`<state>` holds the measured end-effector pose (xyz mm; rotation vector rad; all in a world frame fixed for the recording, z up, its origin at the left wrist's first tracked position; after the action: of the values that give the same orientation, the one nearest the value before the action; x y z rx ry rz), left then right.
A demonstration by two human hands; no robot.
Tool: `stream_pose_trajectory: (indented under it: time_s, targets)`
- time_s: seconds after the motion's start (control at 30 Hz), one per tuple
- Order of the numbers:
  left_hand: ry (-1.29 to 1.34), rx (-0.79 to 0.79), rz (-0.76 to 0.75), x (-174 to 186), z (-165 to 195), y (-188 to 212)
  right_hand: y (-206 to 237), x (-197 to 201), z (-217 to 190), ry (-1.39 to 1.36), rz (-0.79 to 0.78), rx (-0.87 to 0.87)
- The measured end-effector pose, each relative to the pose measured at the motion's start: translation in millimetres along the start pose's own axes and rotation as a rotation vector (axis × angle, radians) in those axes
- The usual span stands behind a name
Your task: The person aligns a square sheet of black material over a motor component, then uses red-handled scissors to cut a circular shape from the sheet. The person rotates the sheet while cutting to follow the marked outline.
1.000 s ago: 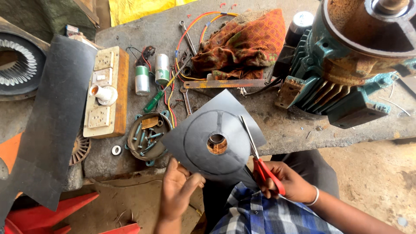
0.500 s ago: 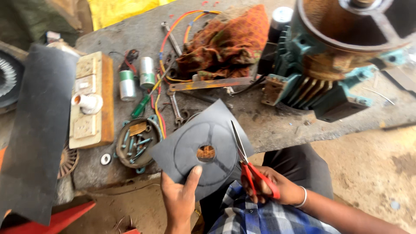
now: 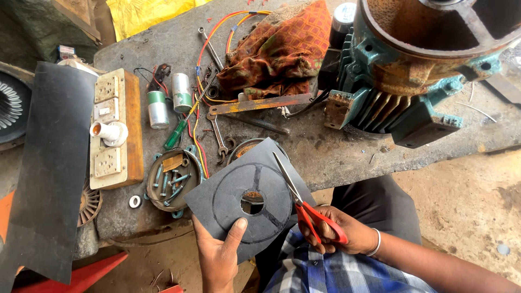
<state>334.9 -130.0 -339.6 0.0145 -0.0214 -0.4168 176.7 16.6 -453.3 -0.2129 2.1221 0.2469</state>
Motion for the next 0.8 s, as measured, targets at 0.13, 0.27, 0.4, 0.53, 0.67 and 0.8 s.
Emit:
stream_pose_trajectory:
  time_s: [0.13, 0.27, 0.4, 0.53, 0.67, 0.8]
  targets:
    - [-0.063, 0.046, 0.035, 4.2, 3.1, -0.2, 0.9, -0.7, 1.0, -0.033, -0.017, -0.001]
    - [-0.076, 0.071, 0.04, 8.7, 4.7, -0.4, 3.5, 2.5, 1.7, -0.016, -0.001, -0.002]
    - [-0.128, 0.055, 0.024, 12.6, 5.7, -2.6, 5.8, 5.5, 3.2, -0.006, -0.009, -0.022]
    - [-0.11, 0.072, 0.009, 15.6, 4.1, -2.8, 7.6, 4.9, 2.7, -0.007, -0.03, -0.041]
    - [-0.16, 0.043, -0.001, 18.4, 8.7, -3.0, 8.2, 1.9, 1.0, 0.005, -0.039, -0.049]
    - [-0.128, -0.003, -0.053, 17.7, 15.6, -3.5, 8.1, -0.7, -1.0, 0.031, -0.052, -0.056]
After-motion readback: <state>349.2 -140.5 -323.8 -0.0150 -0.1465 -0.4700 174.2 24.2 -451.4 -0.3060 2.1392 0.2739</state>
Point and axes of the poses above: each hand's wrist, its own y-axis away from the middle knuckle, its own x-axis out of the back of the hand, z = x × y, the point moved 9 cm from there along -y, towards the middle knuckle, and after that the axes turned 5 degrees about -y, right-handed, at the moved point
